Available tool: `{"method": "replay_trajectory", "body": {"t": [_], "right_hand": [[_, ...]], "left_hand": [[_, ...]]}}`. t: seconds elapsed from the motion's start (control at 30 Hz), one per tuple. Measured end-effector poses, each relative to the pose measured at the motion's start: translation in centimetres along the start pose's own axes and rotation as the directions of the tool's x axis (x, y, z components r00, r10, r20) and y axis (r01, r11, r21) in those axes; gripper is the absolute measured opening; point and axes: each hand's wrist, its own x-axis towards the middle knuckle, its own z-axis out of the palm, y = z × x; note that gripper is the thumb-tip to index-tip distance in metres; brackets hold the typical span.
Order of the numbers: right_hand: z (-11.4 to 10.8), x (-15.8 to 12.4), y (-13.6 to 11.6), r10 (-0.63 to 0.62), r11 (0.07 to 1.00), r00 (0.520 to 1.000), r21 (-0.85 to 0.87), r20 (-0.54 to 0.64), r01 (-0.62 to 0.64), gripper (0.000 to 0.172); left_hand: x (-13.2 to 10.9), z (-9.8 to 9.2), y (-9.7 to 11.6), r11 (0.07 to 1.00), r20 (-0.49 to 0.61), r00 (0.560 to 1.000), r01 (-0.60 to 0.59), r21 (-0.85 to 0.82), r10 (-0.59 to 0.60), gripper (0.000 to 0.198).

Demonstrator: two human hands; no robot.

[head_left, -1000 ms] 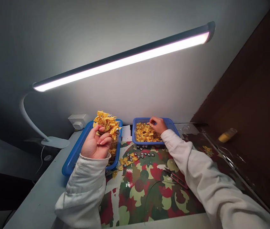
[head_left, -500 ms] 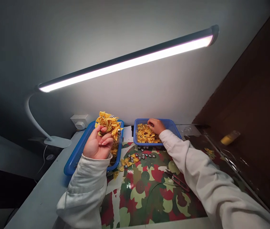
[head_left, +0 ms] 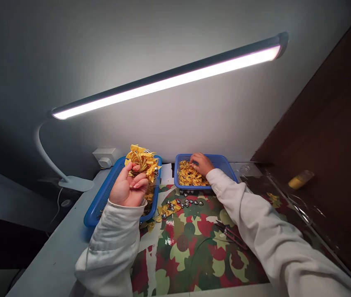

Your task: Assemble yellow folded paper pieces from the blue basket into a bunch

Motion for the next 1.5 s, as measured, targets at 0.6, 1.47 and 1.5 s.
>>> {"method": "replay_trajectory", "body": {"t": [0.6,1.47,1.5], "right_hand": [[1.2,0.1,-0.3,0.068,0.995,0.995,0.063,0.076,-0.073,0.011],[1.3,0.3,-0.2,0.215,0.973,0.973,-0.109,0.086,-0.205,0.018],[1.2,0.3,-0.2,0.217,0.972,0.972,-0.115,0.094,-0.205,0.015]], "left_hand": [[-0.1,0.2,0.0,1.0,-0.004,1.0,0.013,-0.004,-0.013,0.027],[0.0,0.1,-0.2,1.0,-0.005,1.0,0.029,0.0,-0.029,0.028],[0.0,0.1,-0.2,1.0,-0.002,1.0,0.03,0.0,-0.03,0.028]]}}
